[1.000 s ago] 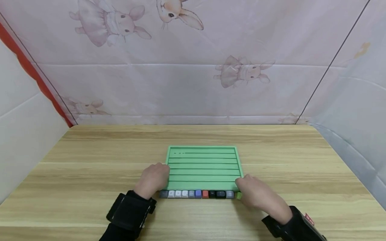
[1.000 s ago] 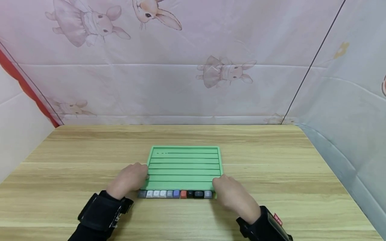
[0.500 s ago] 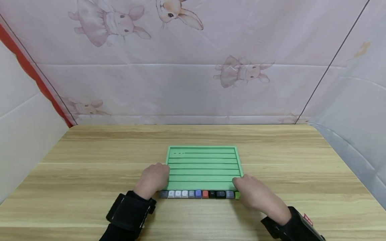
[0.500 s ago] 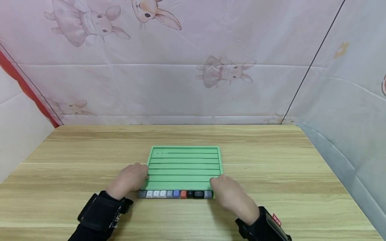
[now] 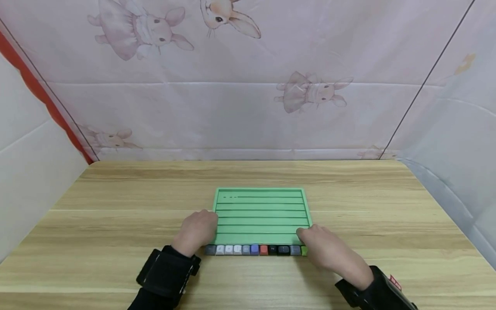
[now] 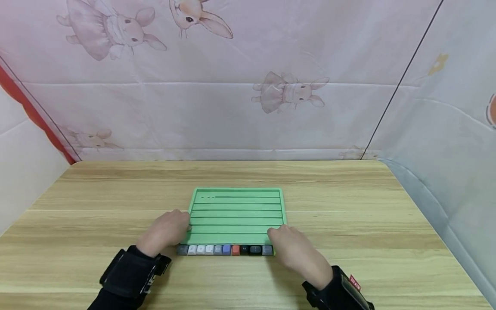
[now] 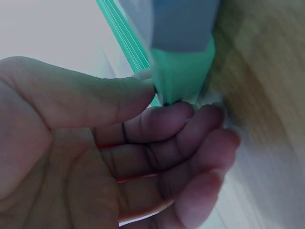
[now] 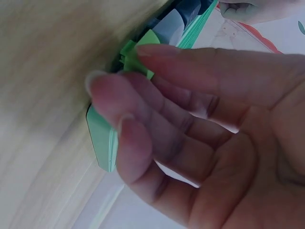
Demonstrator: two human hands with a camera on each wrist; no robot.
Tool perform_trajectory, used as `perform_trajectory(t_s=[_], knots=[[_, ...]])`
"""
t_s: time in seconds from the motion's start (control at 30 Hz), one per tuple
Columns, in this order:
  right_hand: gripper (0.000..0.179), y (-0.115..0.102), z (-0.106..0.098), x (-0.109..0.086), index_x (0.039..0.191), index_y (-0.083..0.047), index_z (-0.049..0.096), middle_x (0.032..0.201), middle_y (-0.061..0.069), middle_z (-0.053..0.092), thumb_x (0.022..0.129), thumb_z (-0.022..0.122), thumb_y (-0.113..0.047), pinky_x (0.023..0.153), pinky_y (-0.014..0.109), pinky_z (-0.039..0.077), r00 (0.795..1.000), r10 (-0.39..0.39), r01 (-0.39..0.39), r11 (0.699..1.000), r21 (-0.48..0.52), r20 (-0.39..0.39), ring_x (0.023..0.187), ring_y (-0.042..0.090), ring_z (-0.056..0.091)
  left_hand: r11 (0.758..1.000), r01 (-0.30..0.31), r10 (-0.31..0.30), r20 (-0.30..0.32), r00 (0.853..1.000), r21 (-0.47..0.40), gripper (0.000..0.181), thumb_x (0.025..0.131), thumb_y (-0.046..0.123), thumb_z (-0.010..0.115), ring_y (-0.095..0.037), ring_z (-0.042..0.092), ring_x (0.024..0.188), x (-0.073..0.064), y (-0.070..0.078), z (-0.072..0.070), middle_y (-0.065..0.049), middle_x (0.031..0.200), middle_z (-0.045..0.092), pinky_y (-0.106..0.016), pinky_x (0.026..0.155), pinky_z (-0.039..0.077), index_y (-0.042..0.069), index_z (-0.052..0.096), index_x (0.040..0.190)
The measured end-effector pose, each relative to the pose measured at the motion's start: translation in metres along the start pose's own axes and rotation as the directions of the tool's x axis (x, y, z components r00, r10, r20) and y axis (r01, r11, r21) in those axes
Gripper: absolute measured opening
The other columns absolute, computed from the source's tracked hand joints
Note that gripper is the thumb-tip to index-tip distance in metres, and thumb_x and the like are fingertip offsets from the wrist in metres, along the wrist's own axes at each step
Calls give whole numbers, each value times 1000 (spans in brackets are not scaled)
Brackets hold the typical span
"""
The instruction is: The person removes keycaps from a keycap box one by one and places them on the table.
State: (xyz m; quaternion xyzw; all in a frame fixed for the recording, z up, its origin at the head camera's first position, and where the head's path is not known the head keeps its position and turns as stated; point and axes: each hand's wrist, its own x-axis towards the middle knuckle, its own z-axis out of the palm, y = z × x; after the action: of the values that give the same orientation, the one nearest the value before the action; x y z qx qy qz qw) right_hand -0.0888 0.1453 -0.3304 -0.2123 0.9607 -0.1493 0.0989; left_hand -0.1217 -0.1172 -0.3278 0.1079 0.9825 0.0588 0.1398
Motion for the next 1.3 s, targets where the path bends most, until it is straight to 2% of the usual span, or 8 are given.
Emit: perform_trajectory(t_s=[0.33,0.53,0.8,0.9,1.03,1.1,1.2,1.3], knots=[[31,0,0,0,84,2,59,68,9,55,62,51,22,49,34,41,999,35,-35,999,12,7,56,18,44,1000,-19,19,-22,1000,-1,18,78,-7,52,-16,39,51,-1,-1,0,-5,58,46,-24,43,33,5,52,64],[30,1,0,1,79,-1,57,64,6,51,61,49,22,49,34,40,1000,23,-24,1000,7,6,56,18,43,1000,-26,26,-25,999,7,18,78,-7,52,-17,39,51,-1,-1,1,-6,59,46,-25,44,33,5,52,65],[25,1,-7,1,79,-4,56,66,5,51,64,55,17,52,34,41,994,44,-48,998,32,98,59,18,45,999,-44,45,-48,998,23,21,77,-9,51,-16,37,49,-2,-1,1,-5,56,44,-24,42,31,5,51,62],[21,3,-12,2,78,-4,56,67,5,52,66,58,13,53,34,42,994,49,-55,997,59,100,59,18,45,999,-40,41,-46,998,25,21,77,-9,50,-15,37,49,-1,0,1,-5,56,44,-24,42,31,5,51,62],[13,9,-20,4,81,-2,57,66,3,54,71,64,2,53,32,43,1000,4,-6,996,94,23,57,15,45,999,-29,30,-34,999,21,21,78,-8,51,-16,38,49,-1,0,0,-5,56,44,-24,42,31,5,51,62],[14,14,-23,6,87,0,59,67,2,55,74,65,-3,53,30,45,999,-36,40,994,101,-33,57,12,46,1000,-23,23,-28,999,17,20,78,-8,51,-16,38,49,0,1,0,-5,57,45,-24,42,31,5,51,63],[23,21,-29,9,98,4,59,75,6,60,78,64,-7,58,31,50,988,-106,118,988,101,-116,65,14,52,1000,-21,22,-26,999,15,20,79,-7,51,-16,38,50,-1,1,-1,-5,57,45,-24,42,32,5,51,63],[30,27,-35,14,107,8,55,92,17,63,83,60,-10,69,39,52,973,-130,152,983,106,-191,80,23,58,1000,-26,26,-28,999,17,21,79,-7,51,-16,37,50,-1,0,0,-5,57,44,-25,42,32,5,50,62]])
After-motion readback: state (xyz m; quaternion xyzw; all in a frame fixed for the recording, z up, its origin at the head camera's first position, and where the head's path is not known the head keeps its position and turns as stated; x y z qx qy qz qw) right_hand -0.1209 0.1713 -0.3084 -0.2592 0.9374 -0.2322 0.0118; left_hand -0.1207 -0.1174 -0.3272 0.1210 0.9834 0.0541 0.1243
